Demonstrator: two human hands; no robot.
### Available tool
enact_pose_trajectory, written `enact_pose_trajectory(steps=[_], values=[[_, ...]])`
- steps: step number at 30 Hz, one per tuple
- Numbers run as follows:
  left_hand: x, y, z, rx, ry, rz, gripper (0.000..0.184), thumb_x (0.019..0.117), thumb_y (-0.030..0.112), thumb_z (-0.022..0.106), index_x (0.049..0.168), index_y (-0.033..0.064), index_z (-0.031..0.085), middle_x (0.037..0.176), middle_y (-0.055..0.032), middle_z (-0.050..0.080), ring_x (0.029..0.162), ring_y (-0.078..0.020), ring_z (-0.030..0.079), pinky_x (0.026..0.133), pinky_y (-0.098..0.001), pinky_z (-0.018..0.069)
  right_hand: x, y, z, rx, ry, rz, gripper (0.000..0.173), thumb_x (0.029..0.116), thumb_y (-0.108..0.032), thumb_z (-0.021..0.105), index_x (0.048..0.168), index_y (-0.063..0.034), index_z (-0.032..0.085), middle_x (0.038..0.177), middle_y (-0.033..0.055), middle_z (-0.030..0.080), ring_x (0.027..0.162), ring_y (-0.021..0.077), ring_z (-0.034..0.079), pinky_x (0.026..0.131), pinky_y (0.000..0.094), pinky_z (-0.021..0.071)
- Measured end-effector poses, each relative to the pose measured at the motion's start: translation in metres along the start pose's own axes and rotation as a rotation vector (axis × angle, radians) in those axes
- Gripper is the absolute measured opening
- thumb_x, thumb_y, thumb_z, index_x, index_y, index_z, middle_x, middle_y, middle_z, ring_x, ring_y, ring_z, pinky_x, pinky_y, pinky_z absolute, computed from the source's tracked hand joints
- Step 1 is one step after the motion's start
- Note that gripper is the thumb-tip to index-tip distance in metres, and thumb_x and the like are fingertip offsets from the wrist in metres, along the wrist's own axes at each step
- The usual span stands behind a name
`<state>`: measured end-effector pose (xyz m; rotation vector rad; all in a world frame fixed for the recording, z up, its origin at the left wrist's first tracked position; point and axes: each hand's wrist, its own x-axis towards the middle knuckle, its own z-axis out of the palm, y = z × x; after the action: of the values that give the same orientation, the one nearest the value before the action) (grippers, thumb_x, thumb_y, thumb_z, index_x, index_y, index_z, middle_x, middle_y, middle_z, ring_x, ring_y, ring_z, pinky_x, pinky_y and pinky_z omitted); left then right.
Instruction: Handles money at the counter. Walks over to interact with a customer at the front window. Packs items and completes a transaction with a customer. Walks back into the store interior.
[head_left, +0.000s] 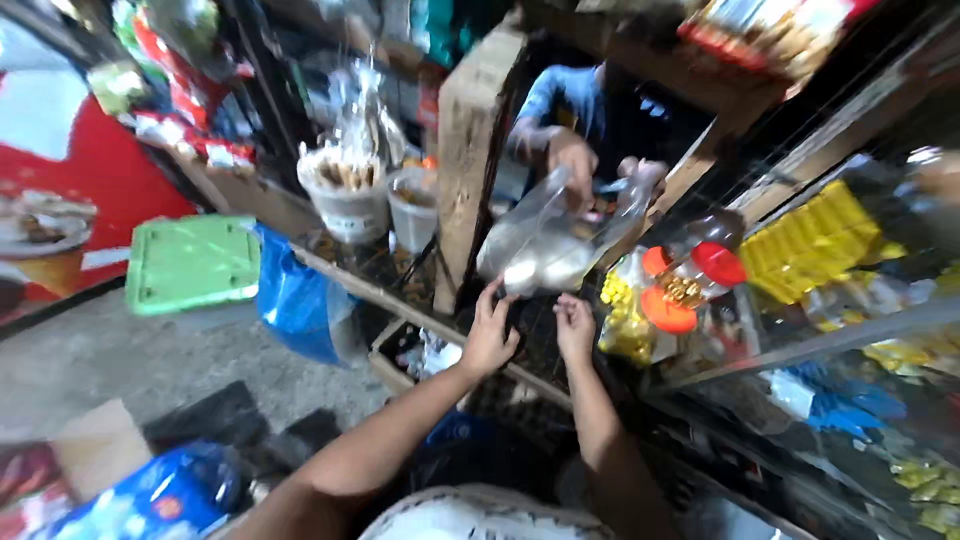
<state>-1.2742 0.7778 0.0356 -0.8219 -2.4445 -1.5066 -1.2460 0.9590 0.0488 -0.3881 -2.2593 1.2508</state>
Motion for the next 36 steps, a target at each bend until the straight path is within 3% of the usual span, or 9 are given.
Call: enact_pose_trajectory(steps=[4,14,30,34,36], values=[[-0.005,-0.012,0.004,0.01,0.062,0.097,0.055,0.0805,0.004,0.07,0.134,0.0037,0.06,0.164,-0.0218,0.024,0.148,-0.037,0.035,0.114,-0.0493,0.0426,-0.007,0.009,0.005,0.012,-0.008,-0.023,0.024,0.0997,-0.002,0.058,0.122,0.005,0.064,0.125,0.0192,0.065,0.106,0.0218,0.068,0.094,0.0362,0.0563],[-0.002,-0.012,0.006,0.013,0.039,0.058,0.05,0.0836,0.005,0.067,0.133,0.0055,0.061,0.165,-0.0213,0.021,0.148,-0.0353,0.034,0.112,-0.0483,0.0444,-0.004,0.01,0.006,0.077,0.021,-0.016,0.017,0.0981,0.001,0.059,0.112,0.0046,0.068,0.122,0.0169,0.067,0.102,0.0179,0.069,0.091,0.0329,0.0576],[-0.005,-0.012,0.004,0.031,0.02,0.033,0.042,0.0877,0.006,0.064,0.13,0.0048,0.064,0.167,-0.0185,0.02,0.147,-0.0365,0.037,0.112,-0.0509,0.0434,-0.002,0.013,0.01,0.063,0.009,-0.003,0.018,0.0976,0.0,0.059,0.111,0.0059,0.069,0.121,0.0181,0.068,0.101,0.0197,0.069,0.091,0.0336,0.0579],[-0.002,-0.01,0.009,0.025,0.028,0.038,0.042,0.0875,0.007,0.064,0.129,0.0028,0.064,0.166,-0.0219,0.02,0.146,-0.0393,0.039,0.111,-0.0499,0.0448,0.001,0.014,0.005,0.058,0.029,-0.023,0.017,0.096,0.001,0.06,0.109,0.0072,0.07,0.119,0.0205,0.068,0.102,0.0216,0.069,0.092,0.0337,0.0576],[-0.003,-0.009,0.008,0.023,0.033,0.025,0.043,0.0871,0.007,0.064,0.129,0.0013,0.063,0.166,-0.0231,0.02,0.144,-0.0398,0.04,0.11,-0.049,0.0459,0.0,0.012,0.006,0.067,0.038,-0.017,0.02,0.0955,0.002,0.06,0.113,0.0072,0.069,0.118,0.0208,0.068,0.099,0.0207,0.07,0.089,0.0331,0.0581]])
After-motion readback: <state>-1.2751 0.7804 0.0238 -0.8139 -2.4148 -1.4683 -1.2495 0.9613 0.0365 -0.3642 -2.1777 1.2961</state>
